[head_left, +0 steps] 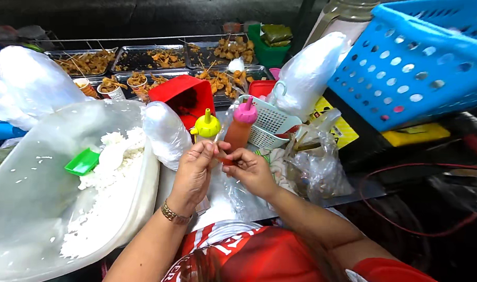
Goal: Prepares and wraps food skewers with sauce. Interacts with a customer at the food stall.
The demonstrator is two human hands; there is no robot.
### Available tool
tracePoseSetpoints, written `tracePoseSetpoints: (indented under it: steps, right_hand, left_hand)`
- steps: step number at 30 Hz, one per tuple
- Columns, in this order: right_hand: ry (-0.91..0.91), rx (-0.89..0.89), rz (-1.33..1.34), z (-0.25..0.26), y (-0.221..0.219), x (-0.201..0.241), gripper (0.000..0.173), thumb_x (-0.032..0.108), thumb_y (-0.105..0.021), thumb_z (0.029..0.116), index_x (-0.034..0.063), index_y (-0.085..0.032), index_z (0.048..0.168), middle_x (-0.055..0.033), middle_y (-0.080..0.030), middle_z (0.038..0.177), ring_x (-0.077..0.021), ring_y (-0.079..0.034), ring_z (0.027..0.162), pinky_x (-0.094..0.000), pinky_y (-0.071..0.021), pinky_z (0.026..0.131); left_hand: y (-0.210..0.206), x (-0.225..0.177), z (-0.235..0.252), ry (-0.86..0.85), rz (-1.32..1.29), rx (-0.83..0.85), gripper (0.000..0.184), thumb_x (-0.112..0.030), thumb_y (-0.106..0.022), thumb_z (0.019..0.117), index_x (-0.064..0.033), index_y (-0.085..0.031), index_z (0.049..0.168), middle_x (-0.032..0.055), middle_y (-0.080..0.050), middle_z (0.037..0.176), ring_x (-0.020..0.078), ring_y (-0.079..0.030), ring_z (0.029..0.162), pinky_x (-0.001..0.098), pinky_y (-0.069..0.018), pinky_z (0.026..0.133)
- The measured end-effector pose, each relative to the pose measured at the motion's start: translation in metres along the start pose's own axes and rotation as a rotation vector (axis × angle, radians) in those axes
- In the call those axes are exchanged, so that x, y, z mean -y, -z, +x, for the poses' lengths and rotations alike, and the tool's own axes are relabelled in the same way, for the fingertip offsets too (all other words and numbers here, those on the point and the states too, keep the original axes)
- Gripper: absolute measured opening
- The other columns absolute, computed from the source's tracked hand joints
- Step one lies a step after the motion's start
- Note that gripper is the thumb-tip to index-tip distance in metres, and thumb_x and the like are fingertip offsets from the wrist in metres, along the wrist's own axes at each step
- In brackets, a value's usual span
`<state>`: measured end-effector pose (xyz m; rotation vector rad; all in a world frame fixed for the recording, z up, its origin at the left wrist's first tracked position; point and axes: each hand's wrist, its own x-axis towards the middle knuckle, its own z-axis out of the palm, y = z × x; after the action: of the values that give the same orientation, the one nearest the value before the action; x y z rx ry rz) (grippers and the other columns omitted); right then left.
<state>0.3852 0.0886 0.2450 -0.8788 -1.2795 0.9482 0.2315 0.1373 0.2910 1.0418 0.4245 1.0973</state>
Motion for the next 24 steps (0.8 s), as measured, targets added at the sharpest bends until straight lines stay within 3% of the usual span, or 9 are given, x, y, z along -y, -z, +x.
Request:
tracePoseSetpoints:
  steps: [4, 7, 8, 10, 13, 16, 19, 22, 24]
  right_hand:
    - [-0.475, 0.431, 0.574, -0.001, 0.01, 0.012, 0.037, 0.027, -0.035, 0.1101, 0.0112, -0.068, 0.113, 0.0073, -0.069, 0.071, 0.0003, -0.058, 0.051, -0.0159, -0.0481, 0.047]
    - [-0.343, 0.341, 0.366, -0.005, 0.003, 0.011, 0.014, 0.018, -0.051, 0.1057, 0.0092, -0.05, 0.116, 0.0062, -0.066, 0.083, -0.0017, -0.061, 0.061, -0.0171, -0.0521, 0.055]
    - [-0.328, 0.301, 0.323, -0.005, 0.001, 0.011, 0.009, 0.014, -0.052, 0.1051, 0.008, -0.053, 0.111, 0.0061, -0.067, 0.078, -0.0018, -0.062, 0.059, -0.0174, -0.0524, 0.055]
    - [-0.328, 0.317, 0.25, -0.003, 0.006, 0.013, 0.027, 0.019, -0.043, 0.1088, 0.0063, -0.065, 0.101, 0.005, -0.074, 0.077, -0.0023, -0.068, 0.062, -0.0192, -0.0576, 0.058]
    - [-0.038, 0.205, -0.211, 0.005, 0.015, 0.019, 0.039, 0.026, -0.045, 0.1099, -0.0034, -0.07, 0.104, 0.0032, -0.069, 0.09, 0.005, -0.06, 0.079, -0.0158, -0.0517, 0.075]
    - [0.065, 0.107, -0.171, 0.013, 0.02, 0.025, 0.036, 0.026, -0.06, 0.1031, -0.0037, -0.062, 0.123, 0.0054, -0.066, 0.088, 0.0054, -0.058, 0.077, -0.0145, -0.0501, 0.072]
    - [0.118, 0.015, -0.165, 0.012, 0.023, 0.036, 0.014, 0.008, -0.063, 0.0993, -0.0026, -0.072, 0.103, 0.0017, -0.069, 0.085, 0.0027, -0.061, 0.07, -0.0149, -0.0532, 0.066]
    - [0.447, -0.168, -0.437, 0.006, 0.022, 0.033, 0.01, 0.004, -0.07, 0.0929, -0.0043, -0.075, 0.095, -0.0053, -0.072, 0.086, -0.0009, -0.067, 0.073, -0.0169, -0.0588, 0.069]
    - [0.748, -0.239, -0.576, -0.001, 0.019, 0.022, 0.009, 0.008, -0.074, 0.0929, -0.0009, -0.075, 0.093, -0.0085, -0.075, 0.087, -0.0079, -0.072, 0.082, -0.0226, -0.0609, 0.078]
  left_hand:
    - [0.005, 0.0, 0.002, 0.149, -0.255, 0.123, 0.029, -0.013, -0.052, 0.1045, -0.0129, -0.072, 0.082, 0.0056, -0.074, 0.09, 0.0138, -0.072, 0.09, 0.0279, -0.0591, 0.084]
    - [0.008, -0.001, 0.005, 0.087, -0.217, 0.093, 0.033, -0.011, -0.046, 0.1062, -0.0134, -0.069, 0.083, 0.0027, -0.071, 0.085, 0.0122, -0.07, 0.087, 0.028, -0.0582, 0.086]
    - [0.011, -0.003, 0.005, 0.082, -0.217, 0.098, 0.032, -0.011, -0.046, 0.1059, -0.0135, -0.069, 0.083, 0.0021, -0.07, 0.084, 0.0127, -0.07, 0.088, 0.0296, -0.0575, 0.089]
    - [0.013, -0.005, 0.003, 0.11, -0.237, 0.118, 0.031, -0.011, -0.049, 0.1052, -0.0133, -0.069, 0.081, 0.0016, -0.069, 0.081, 0.0134, -0.07, 0.086, 0.0313, -0.0581, 0.089]
    - [0.01, -0.002, 0.0, 0.126, -0.051, 0.089, 0.033, -0.009, -0.045, 0.1044, -0.0147, -0.066, 0.08, -0.0005, -0.068, 0.076, 0.01, -0.069, 0.078, 0.0285, -0.0593, 0.082]
    - [0.006, 0.003, -0.005, -0.016, 0.449, 0.118, 0.026, -0.009, -0.051, 0.1028, -0.0148, -0.069, 0.086, -0.0088, -0.071, 0.084, -0.0009, -0.065, 0.077, 0.0181, -0.0556, 0.074]
    - [0.007, 0.011, -0.01, -0.196, 0.948, 0.176, 0.022, -0.023, -0.06, 0.1004, -0.0102, -0.076, 0.093, -0.0055, -0.064, 0.091, -0.0005, -0.059, 0.09, 0.0185, -0.0477, 0.084]
    - [0.004, 0.005, -0.012, -0.282, 1.249, 0.174, 0.025, -0.025, -0.06, 0.1004, -0.0076, -0.078, 0.095, -0.0035, -0.072, 0.078, -0.0049, -0.062, 0.067, 0.0127, -0.05, 0.064]
    - [0.0, -0.003, -0.012, -0.197, 1.211, 0.131, 0.02, -0.022, -0.063, 0.0982, -0.0083, -0.078, 0.095, -0.0057, -0.073, 0.075, -0.0041, -0.065, 0.062, 0.0144, -0.0541, 0.06]
